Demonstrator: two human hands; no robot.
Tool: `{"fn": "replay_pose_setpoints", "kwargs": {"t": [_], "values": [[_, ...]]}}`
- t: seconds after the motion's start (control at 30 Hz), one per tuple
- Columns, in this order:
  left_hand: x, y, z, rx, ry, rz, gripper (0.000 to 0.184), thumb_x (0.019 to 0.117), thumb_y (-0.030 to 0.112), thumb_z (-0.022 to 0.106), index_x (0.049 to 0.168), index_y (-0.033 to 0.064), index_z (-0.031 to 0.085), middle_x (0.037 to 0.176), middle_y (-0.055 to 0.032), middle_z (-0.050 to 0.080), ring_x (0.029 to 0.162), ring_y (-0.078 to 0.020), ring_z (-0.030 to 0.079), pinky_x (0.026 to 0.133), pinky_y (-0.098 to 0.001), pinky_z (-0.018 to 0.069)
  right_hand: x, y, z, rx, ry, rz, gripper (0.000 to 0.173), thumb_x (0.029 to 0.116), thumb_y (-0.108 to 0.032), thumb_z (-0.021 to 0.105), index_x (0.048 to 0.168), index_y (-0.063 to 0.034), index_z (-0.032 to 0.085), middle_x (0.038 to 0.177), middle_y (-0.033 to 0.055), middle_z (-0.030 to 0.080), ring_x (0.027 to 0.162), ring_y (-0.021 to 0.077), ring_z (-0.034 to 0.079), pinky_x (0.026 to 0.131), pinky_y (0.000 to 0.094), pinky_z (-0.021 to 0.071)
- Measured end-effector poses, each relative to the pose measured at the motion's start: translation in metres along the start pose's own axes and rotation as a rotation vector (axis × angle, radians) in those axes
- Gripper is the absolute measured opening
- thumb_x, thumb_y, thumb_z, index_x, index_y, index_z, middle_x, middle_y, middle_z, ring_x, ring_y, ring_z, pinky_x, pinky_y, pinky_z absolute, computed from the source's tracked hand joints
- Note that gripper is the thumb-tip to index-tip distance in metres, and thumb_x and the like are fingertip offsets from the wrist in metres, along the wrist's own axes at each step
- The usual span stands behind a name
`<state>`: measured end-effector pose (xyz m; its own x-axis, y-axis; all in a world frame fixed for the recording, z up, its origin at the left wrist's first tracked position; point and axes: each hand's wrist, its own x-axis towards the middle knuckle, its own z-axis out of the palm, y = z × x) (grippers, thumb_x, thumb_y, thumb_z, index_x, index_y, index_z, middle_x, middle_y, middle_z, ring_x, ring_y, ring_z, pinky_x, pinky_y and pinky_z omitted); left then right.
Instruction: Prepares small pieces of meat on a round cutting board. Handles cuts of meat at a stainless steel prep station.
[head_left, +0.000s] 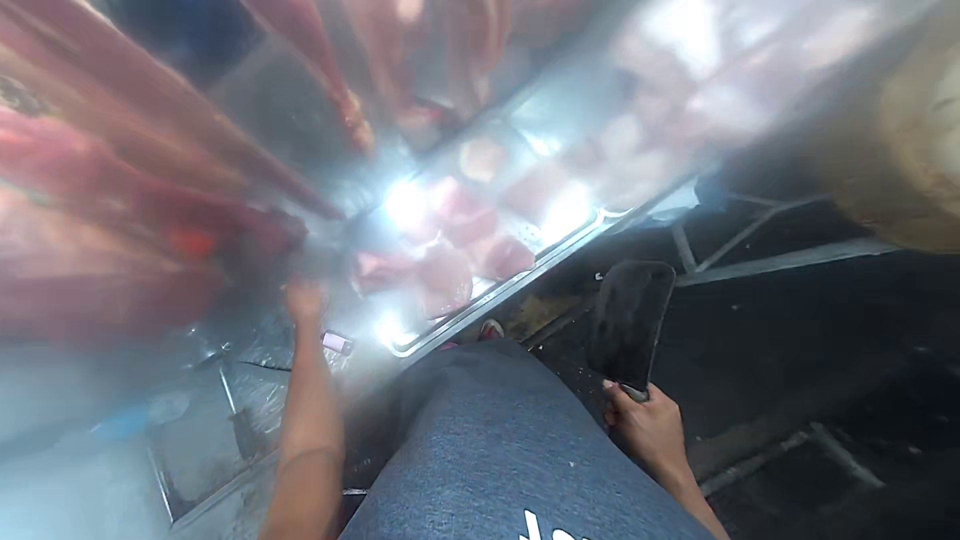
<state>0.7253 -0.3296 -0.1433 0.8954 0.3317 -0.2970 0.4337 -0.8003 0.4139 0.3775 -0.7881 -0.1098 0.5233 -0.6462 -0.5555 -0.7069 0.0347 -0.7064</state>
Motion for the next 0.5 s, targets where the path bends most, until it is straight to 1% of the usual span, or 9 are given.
{"fn": "replay_pose_setpoints", "kwargs": {"t": [0.1,0.17,0.2,0.23,0.27,0.33,0.37,0.43,0.5], "values": [[0.026,-0.045,0.017,0.138,-0.180,0.020,0.074,0.1007,0.032,0.063,0.160,0.0016,0.030,0.156,-0.0326,0.039,0.142,-0.0489,0.043,0.115,-0.0632,0.0371,-0.005,-0.004,0.006,-0.067,-0.035,0.017,0.019,0.0956,-0.022,0.065,0.101,-0.0033,0.063,0.061,0.0019,0.057,0.045,0.0131,0.055,0.045,0.0339,0.0514],[0.036,-0.058,0.038,0.243,-0.237,0.058,0.070,0.1026,0.032,0.058,0.161,0.0064,0.030,0.166,-0.0322,0.017,0.149,-0.0553,0.025,0.116,-0.0688,0.0314,-0.007,-0.013,0.011,-0.126,-0.050,0.015,0.020,0.0954,-0.024,0.066,0.102,-0.0044,0.065,0.062,0.0037,0.059,0.047,0.0152,0.057,0.047,0.0358,0.0522],[0.039,-0.058,0.046,0.256,-0.198,0.076,0.063,0.1033,0.027,0.055,0.160,0.0079,0.035,0.167,-0.0312,0.015,0.149,-0.0568,0.023,0.114,-0.0720,0.0299,-0.010,-0.018,0.015,-0.142,-0.046,0.011,0.020,0.0941,-0.025,0.066,0.101,-0.0057,0.066,0.062,0.0032,0.059,0.046,0.0149,0.057,0.046,0.0353,0.0518],[0.042,-0.055,0.050,0.252,-0.142,0.097,0.055,0.1031,0.020,0.053,0.156,0.0070,0.042,0.166,-0.0312,0.019,0.148,-0.0564,0.025,0.114,-0.0720,0.0295,-0.015,-0.023,0.019,-0.148,-0.038,0.006,0.020,0.0927,-0.025,0.066,0.100,-0.0069,0.066,0.061,0.0021,0.059,0.046,0.0139,0.056,0.046,0.0341,0.0511],[0.043,-0.052,0.050,0.251,-0.086,0.113,0.049,0.1022,0.013,0.052,0.151,0.0055,0.050,0.162,-0.0308,0.029,0.146,-0.0536,0.033,0.115,-0.0687,0.0320,-0.020,-0.026,0.022,-0.140,-0.032,0.001,0.019,0.0920,-0.025,0.067,0.100,-0.0072,0.065,0.061,0.0015,0.059,0.046,0.0131,0.056,0.045,0.0331,0.0508],[0.048,-0.046,0.041,0.203,0.013,0.102,0.038,0.0999,0.006,0.054,0.137,0.0043,0.063,0.145,-0.0261,0.055,0.134,-0.0435,0.053,0.112,-0.0599,0.0405,-0.031,-0.028,0.027,-0.133,-0.031,-0.001,0.020,0.0918,-0.024,0.067,0.102,-0.0070,0.066,0.062,0.0010,0.060,0.046,0.0125,0.057,0.045,0.0322,0.0516],[0.055,-0.045,0.033,0.141,0.032,0.088,0.034,0.0999,0.005,0.054,0.131,0.0028,0.066,0.137,-0.0245,0.061,0.129,-0.0405,0.058,0.110,-0.0575,0.0442,-0.035,-0.028,0.030,-0.141,-0.029,-0.002,0.020,0.0913,-0.025,0.067,0.102,-0.0074,0.066,0.062,0.0009,0.060,0.046,0.0124,0.057,0.045,0.0323,0.0517],[0.070,-0.041,0.014,0.015,0.022,0.072,0.036,0.1053,0.010,0.049,0.137,-0.0041,0.057,0.135,-0.0295,0.060,0.127,-0.0433,0.059,0.110,-0.0596,0.0438,-0.040,-0.026,0.033,-0.165,-0.034,-0.002,0.021,0.0910,-0.026,0.068,0.103,-0.0082,0.067,0.064,0.0012,0.061,0.047,0.0131,0.057,0.046,0.0336,0.0519],[0.079,-0.036,0.000,0.002,0.069,0.082,0.043,0.1098,0.019,0.040,0.143,-0.0059,0.051,0.137,-0.0331,0.058,0.129,-0.0467,0.056,0.111,-0.0619,0.0413,-0.045,-0.020,0.034,-0.196,-0.040,0.011,0.021,0.0906,-0.027,0.068,0.102,-0.0086,0.067,0.064,0.0021,0.062,0.047,0.0141,0.058,0.047,0.0357,0.0528]]}}
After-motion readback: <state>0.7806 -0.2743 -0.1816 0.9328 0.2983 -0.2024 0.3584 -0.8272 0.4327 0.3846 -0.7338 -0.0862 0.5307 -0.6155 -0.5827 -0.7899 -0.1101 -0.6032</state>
